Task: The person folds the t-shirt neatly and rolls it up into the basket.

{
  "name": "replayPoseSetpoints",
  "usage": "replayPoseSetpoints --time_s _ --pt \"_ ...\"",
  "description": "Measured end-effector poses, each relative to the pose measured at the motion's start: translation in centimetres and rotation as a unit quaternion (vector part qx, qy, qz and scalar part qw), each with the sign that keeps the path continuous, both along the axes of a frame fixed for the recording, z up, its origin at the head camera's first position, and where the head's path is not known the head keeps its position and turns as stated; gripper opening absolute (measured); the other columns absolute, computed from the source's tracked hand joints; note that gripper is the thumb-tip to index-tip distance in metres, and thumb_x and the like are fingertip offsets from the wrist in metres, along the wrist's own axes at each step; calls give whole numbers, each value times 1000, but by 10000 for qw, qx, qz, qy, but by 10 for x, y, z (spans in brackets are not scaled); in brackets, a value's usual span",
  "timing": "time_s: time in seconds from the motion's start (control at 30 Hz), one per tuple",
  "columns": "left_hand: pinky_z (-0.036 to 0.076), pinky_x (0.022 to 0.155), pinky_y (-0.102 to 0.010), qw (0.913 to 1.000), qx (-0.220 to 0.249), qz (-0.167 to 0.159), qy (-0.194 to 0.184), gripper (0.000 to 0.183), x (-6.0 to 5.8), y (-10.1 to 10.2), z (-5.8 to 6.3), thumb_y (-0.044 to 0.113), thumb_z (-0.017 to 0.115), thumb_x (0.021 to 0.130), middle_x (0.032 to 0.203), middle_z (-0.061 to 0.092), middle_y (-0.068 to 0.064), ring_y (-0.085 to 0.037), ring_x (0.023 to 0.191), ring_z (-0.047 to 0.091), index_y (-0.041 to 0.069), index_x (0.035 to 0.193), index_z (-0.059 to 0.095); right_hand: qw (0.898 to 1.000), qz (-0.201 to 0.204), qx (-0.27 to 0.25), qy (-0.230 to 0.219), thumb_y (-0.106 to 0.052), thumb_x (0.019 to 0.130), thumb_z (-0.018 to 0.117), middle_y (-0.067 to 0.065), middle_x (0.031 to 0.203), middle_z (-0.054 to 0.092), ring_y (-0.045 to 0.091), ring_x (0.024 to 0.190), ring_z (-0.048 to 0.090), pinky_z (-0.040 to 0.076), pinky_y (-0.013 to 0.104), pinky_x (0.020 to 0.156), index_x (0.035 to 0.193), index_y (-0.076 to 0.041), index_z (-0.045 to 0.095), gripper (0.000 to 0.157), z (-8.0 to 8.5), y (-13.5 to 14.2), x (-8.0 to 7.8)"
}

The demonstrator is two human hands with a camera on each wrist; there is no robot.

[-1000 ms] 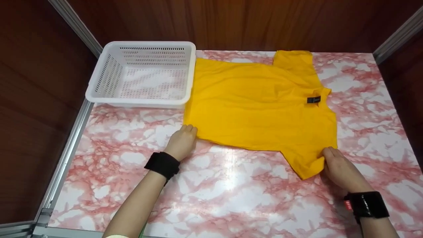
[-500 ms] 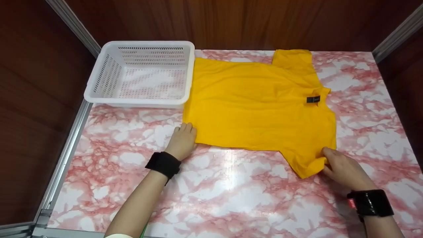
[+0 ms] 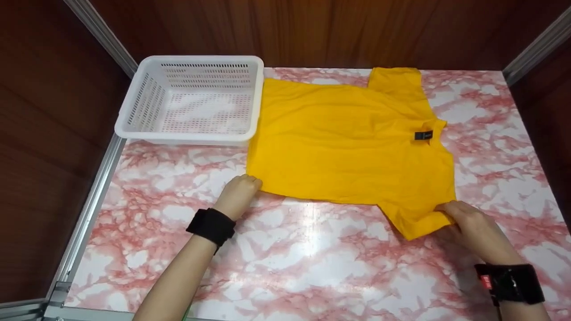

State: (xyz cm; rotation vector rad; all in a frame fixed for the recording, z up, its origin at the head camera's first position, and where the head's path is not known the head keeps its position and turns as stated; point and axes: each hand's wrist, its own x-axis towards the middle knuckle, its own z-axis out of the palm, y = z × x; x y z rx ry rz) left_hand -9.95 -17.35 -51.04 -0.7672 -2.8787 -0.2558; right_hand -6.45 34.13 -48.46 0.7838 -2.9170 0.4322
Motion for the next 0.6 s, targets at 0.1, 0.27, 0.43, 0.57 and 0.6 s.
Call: replayPoseSetpoints --time_s 0.1,0.27,0.43,0.57,0.6 --pt "48 64 -37 9999 91 -54 -65 16 5 -2 4 -12 60 80 72 61 -9 -26 69 58 3 79 64 9995 -13 -93 305 5 64 80 10 99 69 27 89 65 51 36 81 100 -9 66 42 9 1 5" --pt "49 60 -36 9998 167 -102 -95 19 12 -6 10 -14 61 79 67 59 -6 -23 64 58 4 76 64 9968 80 -92 785 9 59 80 9 91 71 25 81 66 50 30 76 97 -7 69 42 23 4 9" --pt "47 57 -34 9996 220 -134 -122 21 19 -8 15 -13 59 80 64 56 -3 -20 63 58 6 75 64 9974 2 -80 715 6 61 78 10 90 71 28 81 66 48 38 74 97 -6 69 40 34 5 12" --pt "47 55 -34 9993 298 -149 -195 15 23 -9 19 -4 61 84 63 56 -2 -19 63 59 8 74 63 9974 -11 -185 703 5 62 78 10 91 71 28 83 65 41 6 86 97 -6 69 38 39 5 14" --pt "47 55 -34 9992 311 -152 -214 15 24 -9 21 -3 61 84 64 57 -2 -19 63 59 8 74 64 9972 8 -206 720 4 63 77 10 91 71 28 83 65 35 0 88 97 -6 69 36 40 5 14"
